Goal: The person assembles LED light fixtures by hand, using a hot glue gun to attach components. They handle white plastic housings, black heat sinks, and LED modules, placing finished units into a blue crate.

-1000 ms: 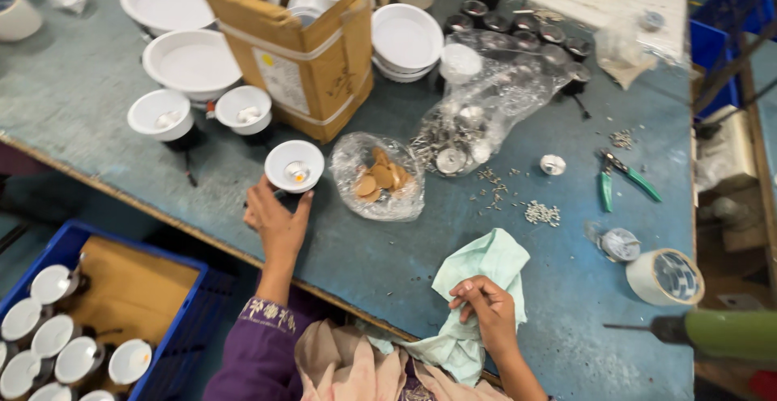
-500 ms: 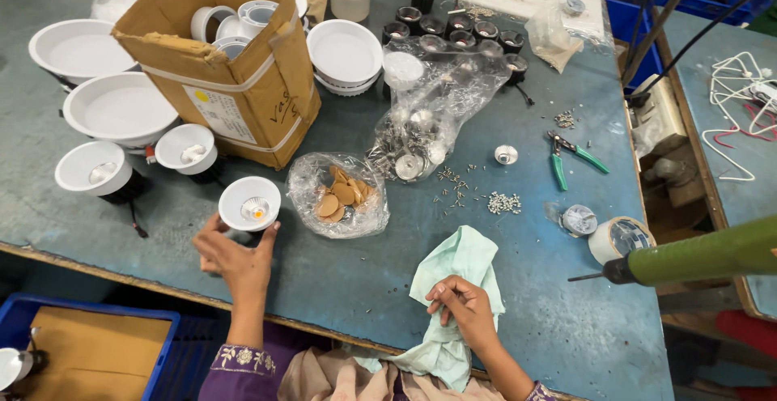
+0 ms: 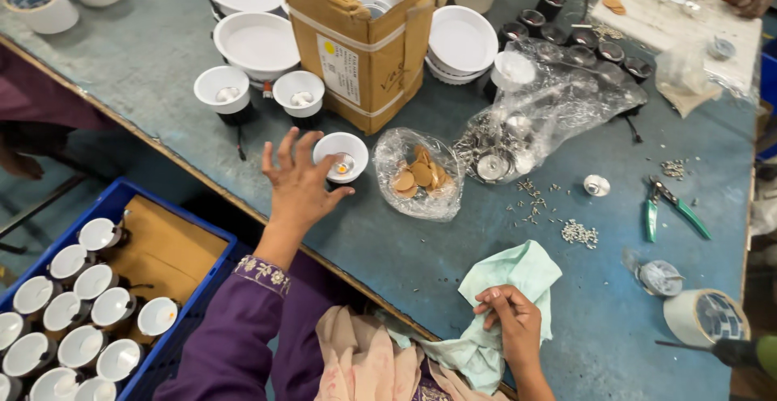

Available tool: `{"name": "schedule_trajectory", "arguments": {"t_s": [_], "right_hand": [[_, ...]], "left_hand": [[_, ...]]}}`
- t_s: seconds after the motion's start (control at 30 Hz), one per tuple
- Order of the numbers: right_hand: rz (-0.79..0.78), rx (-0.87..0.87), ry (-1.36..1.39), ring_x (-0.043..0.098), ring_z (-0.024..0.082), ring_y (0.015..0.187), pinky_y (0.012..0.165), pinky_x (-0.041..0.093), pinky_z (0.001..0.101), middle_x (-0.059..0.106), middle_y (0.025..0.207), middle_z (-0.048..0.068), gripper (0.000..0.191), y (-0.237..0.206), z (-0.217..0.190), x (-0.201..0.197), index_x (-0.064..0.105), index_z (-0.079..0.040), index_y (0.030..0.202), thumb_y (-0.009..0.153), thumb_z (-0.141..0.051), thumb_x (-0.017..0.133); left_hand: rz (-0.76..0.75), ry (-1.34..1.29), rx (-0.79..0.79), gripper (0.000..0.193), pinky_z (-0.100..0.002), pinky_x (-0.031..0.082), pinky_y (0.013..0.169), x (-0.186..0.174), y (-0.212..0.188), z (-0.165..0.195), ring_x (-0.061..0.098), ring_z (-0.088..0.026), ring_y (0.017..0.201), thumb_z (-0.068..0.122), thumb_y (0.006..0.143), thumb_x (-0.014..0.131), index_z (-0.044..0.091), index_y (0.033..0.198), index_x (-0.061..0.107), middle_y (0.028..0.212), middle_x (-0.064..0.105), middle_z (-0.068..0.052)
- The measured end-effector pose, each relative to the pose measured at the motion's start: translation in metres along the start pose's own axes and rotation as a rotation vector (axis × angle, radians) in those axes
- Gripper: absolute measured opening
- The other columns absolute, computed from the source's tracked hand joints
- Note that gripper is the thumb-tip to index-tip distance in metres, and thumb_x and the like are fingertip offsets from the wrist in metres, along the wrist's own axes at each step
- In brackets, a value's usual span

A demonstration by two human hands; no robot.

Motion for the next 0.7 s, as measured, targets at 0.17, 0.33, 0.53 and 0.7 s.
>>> {"name": "schedule_trajectory", "arguments": {"t_s": [0.17, 0.33, 0.53, 0.7], "right_hand": [[0.013, 0.014, -0.006, 0.068, 0.015, 0.067, 0.054, 0.049, 0.0254, 0.075, 0.086, 0.013, 0.031, -0.001, 0.000, 0.001, 0.073, 0.004, 0.087, 0.101, -0.020, 0.059], [-0.005, -0.001, 0.017, 0.071, 0.015, 0.069, 0.054, 0.050, 0.0257, 0.076, 0.088, 0.013, 0.030, 0.000, 0.002, -0.002, 0.071, 0.004, 0.086, 0.100, -0.019, 0.059], [-0.001, 0.002, 0.002, 0.071, 0.016, 0.070, 0.053, 0.050, 0.0260, 0.076, 0.088, 0.014, 0.030, 0.000, 0.005, -0.003, 0.071, 0.004, 0.086, 0.101, -0.019, 0.059], [-0.022, -0.005, -0.014, 0.070, 0.015, 0.070, 0.052, 0.050, 0.0260, 0.076, 0.089, 0.014, 0.029, 0.001, 0.008, -0.005, 0.070, 0.003, 0.085, 0.100, -0.019, 0.059]], "left_hand": [[-0.024, -0.005, -0.071, 0.050, -0.061, 0.008, 0.119, 0.010, -0.003, 0.004, 0.028, -0.033, 0.147, 0.050, 0.066, 0.090, 0.027, 0.107, 0.074, 0.141, 0.049, -0.002], [0.027, -0.245, -0.148, 0.060, -0.062, 0.012, 0.112, 0.006, -0.010, 0.005, 0.029, -0.040, 0.137, 0.046, 0.066, 0.090, 0.019, 0.115, 0.068, 0.136, 0.043, -0.017], [0.360, -0.728, -0.293, 0.046, -0.045, 0.041, 0.112, -0.017, -0.047, 0.049, 0.046, -0.031, 0.128, 0.040, 0.087, 0.082, 0.010, 0.115, 0.063, 0.126, 0.046, -0.014], [-0.217, -1.333, -0.125, 0.013, -0.033, 0.052, 0.082, -0.005, -0.091, 0.135, 0.070, -0.019, 0.085, 0.018, 0.092, 0.075, 0.006, 0.090, 0.072, 0.088, 0.074, -0.005]]}}
Point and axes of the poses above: each hand's wrist, its own y-axis towards the middle knuckle, its own x-axis out of the palm, z = x × y, the point moved 2 cm from there along y, towards the middle knuckle
